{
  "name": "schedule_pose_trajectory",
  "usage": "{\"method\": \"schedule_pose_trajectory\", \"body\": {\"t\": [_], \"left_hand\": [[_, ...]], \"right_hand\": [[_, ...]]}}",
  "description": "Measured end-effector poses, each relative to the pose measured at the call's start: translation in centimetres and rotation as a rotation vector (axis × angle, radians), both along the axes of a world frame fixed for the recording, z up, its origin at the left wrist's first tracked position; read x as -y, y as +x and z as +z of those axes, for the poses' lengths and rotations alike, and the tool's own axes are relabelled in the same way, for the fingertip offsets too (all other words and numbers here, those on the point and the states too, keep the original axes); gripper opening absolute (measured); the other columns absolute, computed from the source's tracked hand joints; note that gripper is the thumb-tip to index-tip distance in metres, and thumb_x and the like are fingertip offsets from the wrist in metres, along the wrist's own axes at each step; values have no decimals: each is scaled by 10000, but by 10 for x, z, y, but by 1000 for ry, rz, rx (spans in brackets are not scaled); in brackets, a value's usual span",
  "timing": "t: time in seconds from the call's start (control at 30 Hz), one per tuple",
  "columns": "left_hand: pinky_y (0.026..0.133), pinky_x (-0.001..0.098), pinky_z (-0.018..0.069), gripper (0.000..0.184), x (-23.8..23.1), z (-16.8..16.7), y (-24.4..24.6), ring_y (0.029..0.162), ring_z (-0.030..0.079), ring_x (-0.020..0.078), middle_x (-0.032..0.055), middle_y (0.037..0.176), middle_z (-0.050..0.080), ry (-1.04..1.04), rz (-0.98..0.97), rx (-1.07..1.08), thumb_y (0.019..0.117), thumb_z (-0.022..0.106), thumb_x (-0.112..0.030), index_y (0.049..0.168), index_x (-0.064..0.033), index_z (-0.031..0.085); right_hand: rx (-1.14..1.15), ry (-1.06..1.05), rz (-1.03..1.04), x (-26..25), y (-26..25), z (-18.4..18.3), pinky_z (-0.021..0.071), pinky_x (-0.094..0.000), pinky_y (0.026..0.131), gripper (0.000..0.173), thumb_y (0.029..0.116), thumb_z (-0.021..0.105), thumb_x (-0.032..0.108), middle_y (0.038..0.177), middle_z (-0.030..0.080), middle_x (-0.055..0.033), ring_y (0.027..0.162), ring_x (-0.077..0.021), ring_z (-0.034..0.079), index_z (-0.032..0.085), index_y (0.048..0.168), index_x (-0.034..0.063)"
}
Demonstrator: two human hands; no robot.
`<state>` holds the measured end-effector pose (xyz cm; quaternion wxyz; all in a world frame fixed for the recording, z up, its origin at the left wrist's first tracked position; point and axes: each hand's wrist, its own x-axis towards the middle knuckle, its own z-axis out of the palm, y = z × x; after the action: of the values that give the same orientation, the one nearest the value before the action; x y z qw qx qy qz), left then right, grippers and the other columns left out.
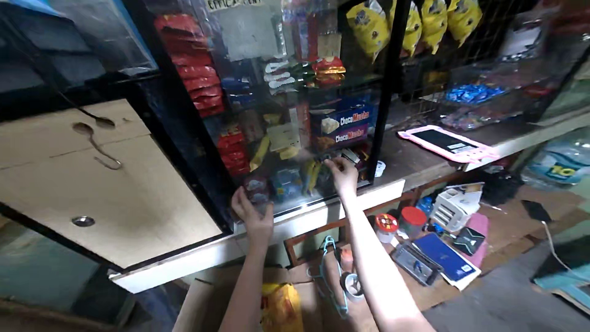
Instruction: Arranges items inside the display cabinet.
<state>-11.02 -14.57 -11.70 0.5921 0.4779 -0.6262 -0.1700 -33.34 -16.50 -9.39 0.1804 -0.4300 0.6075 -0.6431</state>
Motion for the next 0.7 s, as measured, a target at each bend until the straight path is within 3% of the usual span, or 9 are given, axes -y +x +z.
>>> {"method": "schedule_pose_trajectory", "body": {"t": [0.13,0.23,0.3,0.37,0.43,0.5,0.6,0.7], "left_hand": [[1150,554,330,863,0,-4,-10,1452,250,530,414,1580,158,-39,113,57,851,695,-137,1524,156,242],[1150,587,320,915,0,-10,-22,1452,212,577,425,1586,118,-73,203,140,836,740,-208,1526,153,257],[1145,638,312,804,-4,-19,-42,1416,232,646,472,1537,193,-180,236,287,834,757,-234,1454,147,416],[1098,749,268,530,-7,-26,-76,1356,317,683,431,1449,413,-310,127,489,868,717,-253,1318,16,642],[1005,850,228,345,-5,-29,-119,1325,427,637,248,1401,594,-402,12,629,923,634,-242,1244,-179,744],[981,881,185,312,4,-24,-149,1359,425,593,159,1420,609,-428,-23,611,964,589,-196,1224,-240,755],[1018,877,116,336,27,-3,-158,1412,332,591,212,1470,532,-421,45,522,995,592,-273,1316,-245,688],[1050,838,101,466,45,11,-150,1439,279,569,239,1508,455,-440,175,541,924,698,-371,1374,-278,624]], "right_hand": [[-62,-26,17,4,-18,-4,468,-550,954,300,966,722,215,1128,688,-235,1072,-386,621,711,1123,-40],[-206,26,77,-5,-48,-13,433,-553,1062,339,1049,586,233,1266,644,-258,1229,-401,583,677,1238,-32],[-394,80,128,-11,-63,-28,434,-553,1092,330,1063,530,180,1318,635,-244,1269,-395,584,663,1290,-19],[-564,167,184,-14,-62,-37,471,-550,1061,304,1034,522,80,1375,617,-224,1254,-390,612,686,1277,-2],[-629,236,200,-20,-46,-36,497,-548,1023,313,1015,515,40,1408,592,-228,1228,-398,628,681,1272,-22],[-606,310,193,-24,-30,-34,471,-509,1069,339,1037,482,78,1457,551,-218,1287,-373,589,648,1311,-34],[-614,250,197,-21,-25,-40,420,-484,1135,369,996,528,37,1493,511,-240,1376,-377,509,624,1339,-59],[-660,194,239,-20,-20,-46,442,-485,1119,381,952,559,-33,1492,497,-258,1359,-388,524,631,1326,-60]]}}
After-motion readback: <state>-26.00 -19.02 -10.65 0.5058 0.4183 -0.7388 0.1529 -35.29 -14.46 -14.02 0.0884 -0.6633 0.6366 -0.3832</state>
